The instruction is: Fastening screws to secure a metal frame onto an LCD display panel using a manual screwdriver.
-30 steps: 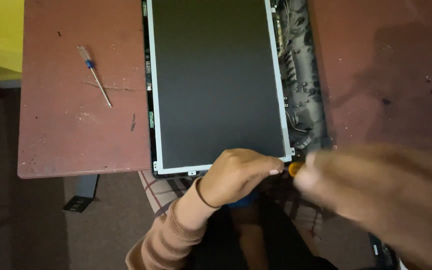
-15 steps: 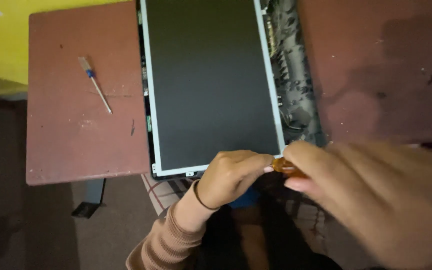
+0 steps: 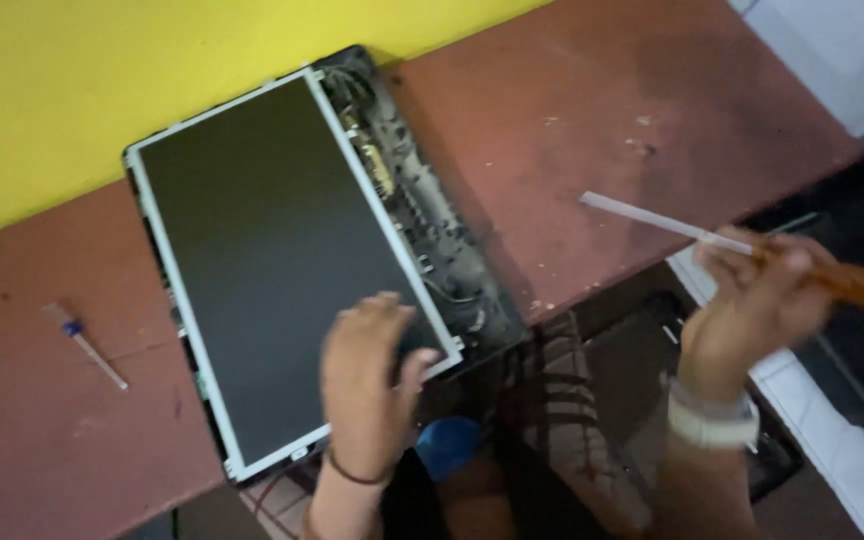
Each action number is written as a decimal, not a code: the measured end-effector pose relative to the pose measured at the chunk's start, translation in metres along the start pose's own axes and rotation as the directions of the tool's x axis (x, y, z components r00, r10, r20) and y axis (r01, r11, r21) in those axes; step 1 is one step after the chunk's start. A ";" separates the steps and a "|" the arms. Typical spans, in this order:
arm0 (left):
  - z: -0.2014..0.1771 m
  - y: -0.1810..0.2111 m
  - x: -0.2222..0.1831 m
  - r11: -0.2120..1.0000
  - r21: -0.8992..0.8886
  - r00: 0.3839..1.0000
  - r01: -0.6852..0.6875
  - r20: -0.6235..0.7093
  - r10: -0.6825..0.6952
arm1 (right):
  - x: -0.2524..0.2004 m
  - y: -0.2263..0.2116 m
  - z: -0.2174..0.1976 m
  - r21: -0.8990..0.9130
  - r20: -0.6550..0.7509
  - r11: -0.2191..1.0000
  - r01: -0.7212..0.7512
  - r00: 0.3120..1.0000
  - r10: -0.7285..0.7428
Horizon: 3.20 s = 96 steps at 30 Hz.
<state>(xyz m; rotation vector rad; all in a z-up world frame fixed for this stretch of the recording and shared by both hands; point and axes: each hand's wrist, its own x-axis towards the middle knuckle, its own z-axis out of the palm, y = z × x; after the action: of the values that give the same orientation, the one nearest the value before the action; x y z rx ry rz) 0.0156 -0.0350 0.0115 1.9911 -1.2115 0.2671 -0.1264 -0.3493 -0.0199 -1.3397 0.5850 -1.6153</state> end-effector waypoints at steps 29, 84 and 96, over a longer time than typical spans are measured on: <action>0.029 -0.048 -0.036 0.847 0.362 0.921 0.389 -0.152 -0.358 | 0.014 0.075 -0.011 0.065 -0.231 0.876 -0.478 0.847 0.479; -0.010 0.012 -0.025 0.057 -0.998 0.617 0.007 -0.041 -0.786 | -0.139 -0.109 0.078 0.074 0.545 0.994 -0.083 0.838 0.029; -0.017 0.019 -0.028 0.115 -0.993 0.739 0.035 -0.052 -0.672 | -0.129 -0.098 0.057 0.087 0.567 0.993 -0.084 0.824 0.019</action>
<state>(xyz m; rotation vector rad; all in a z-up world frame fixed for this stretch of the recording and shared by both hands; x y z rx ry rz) -0.0109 -0.0094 0.0176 0.8325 -0.2079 -0.2378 -0.1097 -0.1818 0.0127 -1.6090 0.1626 -1.0980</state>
